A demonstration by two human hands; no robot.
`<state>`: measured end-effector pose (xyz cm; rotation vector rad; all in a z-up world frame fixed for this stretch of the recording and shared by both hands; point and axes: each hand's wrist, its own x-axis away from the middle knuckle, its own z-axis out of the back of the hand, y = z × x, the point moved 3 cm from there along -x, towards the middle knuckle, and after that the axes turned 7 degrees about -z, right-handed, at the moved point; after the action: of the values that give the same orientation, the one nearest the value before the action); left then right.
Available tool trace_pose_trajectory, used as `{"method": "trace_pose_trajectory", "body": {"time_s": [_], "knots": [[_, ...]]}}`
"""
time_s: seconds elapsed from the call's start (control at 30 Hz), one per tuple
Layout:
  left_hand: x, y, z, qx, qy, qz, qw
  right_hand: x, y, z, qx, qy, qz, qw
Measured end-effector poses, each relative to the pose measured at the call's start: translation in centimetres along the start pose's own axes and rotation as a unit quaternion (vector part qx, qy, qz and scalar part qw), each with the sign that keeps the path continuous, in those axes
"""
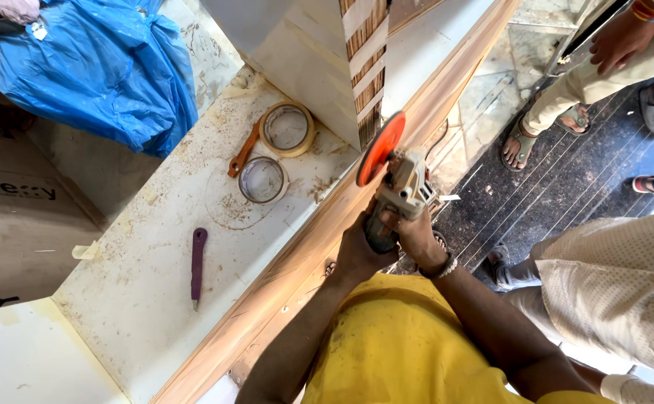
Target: The person uses an angle grinder to sand and smooth the edges of a wooden cabinet while several people stand nearby.
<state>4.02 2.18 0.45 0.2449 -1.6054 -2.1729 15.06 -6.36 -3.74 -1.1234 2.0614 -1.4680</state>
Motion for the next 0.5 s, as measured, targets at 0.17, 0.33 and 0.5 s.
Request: {"method": "trace_pose_trajectory", "body": {"time_s": [0.17,0.33,0.5], "knots": [[-1.6,0.3,1.0,-0.018,0.014,-0.033,0.999,-2.1,-1.5,-0.6,0.011,0.011,0.011,1.0],[-1.5,-0.7,1.4,-0.026,0.019,-0.033,0.999,-2.3,-1.9,-1.6,-0.004,-0.02,0.05,0.999],[0.5,-1.8,0.7,0.02,0.022,-0.004,1.0,-0.9,-0.3,-1.5,0.028,-0.025,0.025,0.999]]}}
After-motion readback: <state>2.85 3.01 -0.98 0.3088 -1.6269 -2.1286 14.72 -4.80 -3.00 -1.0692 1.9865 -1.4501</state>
